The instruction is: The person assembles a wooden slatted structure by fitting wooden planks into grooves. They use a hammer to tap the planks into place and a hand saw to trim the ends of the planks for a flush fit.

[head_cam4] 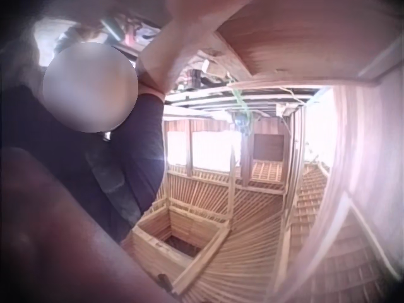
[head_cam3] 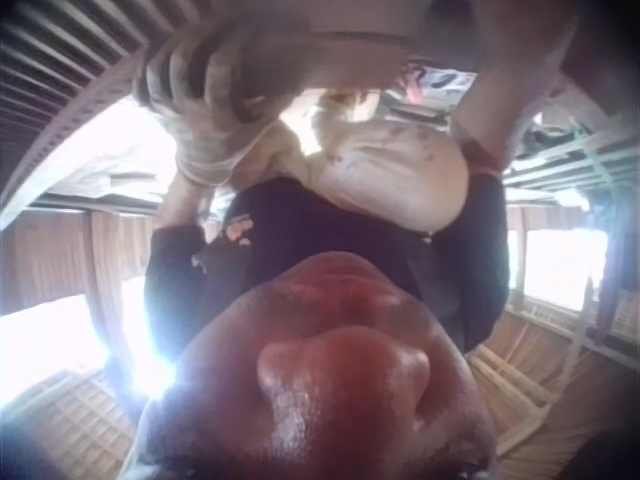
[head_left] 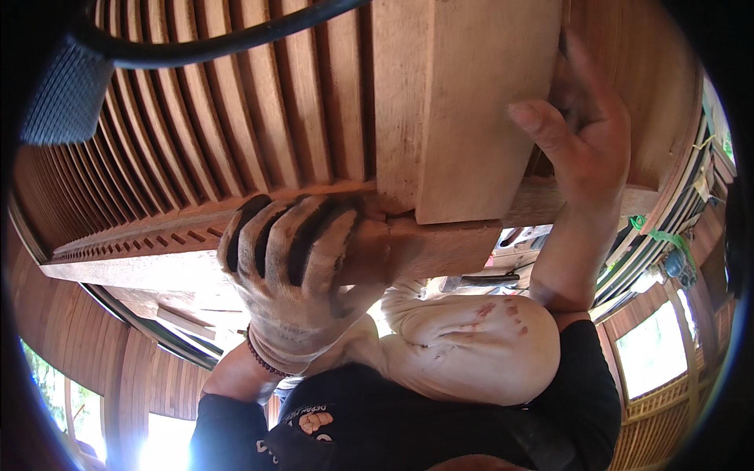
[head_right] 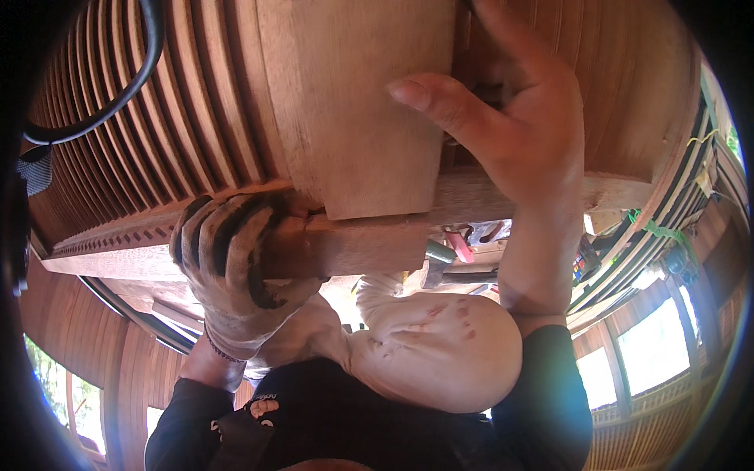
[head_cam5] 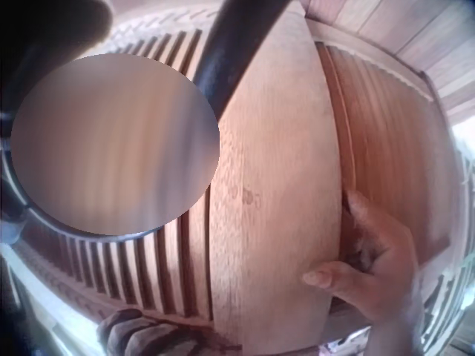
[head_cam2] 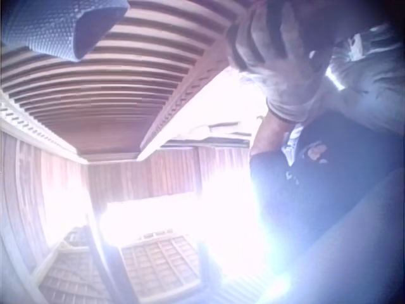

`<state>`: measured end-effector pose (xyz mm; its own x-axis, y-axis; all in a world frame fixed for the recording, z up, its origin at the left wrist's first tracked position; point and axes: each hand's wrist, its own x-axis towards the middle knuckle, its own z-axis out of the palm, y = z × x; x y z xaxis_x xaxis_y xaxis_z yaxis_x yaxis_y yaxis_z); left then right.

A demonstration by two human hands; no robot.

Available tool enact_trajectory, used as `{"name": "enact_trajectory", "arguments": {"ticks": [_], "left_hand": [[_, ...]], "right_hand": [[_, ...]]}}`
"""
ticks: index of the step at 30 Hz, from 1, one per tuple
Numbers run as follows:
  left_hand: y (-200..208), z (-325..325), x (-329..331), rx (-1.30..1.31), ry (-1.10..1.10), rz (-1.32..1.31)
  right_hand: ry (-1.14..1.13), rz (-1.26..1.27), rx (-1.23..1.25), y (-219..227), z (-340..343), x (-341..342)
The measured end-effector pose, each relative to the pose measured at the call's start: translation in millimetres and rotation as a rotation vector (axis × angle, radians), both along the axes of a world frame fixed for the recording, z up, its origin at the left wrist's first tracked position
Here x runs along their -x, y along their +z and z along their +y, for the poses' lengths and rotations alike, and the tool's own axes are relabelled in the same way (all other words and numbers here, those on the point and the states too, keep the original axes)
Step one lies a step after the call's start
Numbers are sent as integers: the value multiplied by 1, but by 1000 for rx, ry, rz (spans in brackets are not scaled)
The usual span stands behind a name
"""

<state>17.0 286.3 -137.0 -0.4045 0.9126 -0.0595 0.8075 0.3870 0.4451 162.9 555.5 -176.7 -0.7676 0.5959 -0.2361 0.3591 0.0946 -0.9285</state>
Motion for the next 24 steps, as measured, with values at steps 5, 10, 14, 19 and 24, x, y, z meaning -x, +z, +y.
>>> {"name": "enact_trajectory", "arguments": {"ticks": [5,10,14,19,24], "left_hand": [[3,2,3,15,5,-31],[5,6,9,64,-10,-96],[6,6,9,69,-21,-83],[17,15,13,236,-17,-117],[17,23,21,282,-92,-142]], "right_hand": [[-47,65,-54,-9,0,0],[8,58,-11,-9,4,1],[29,6,-34,-6,10,-4],[-10,-10,-107,-7,6,-2],[17,46,-218,-15,5,-8]]}}
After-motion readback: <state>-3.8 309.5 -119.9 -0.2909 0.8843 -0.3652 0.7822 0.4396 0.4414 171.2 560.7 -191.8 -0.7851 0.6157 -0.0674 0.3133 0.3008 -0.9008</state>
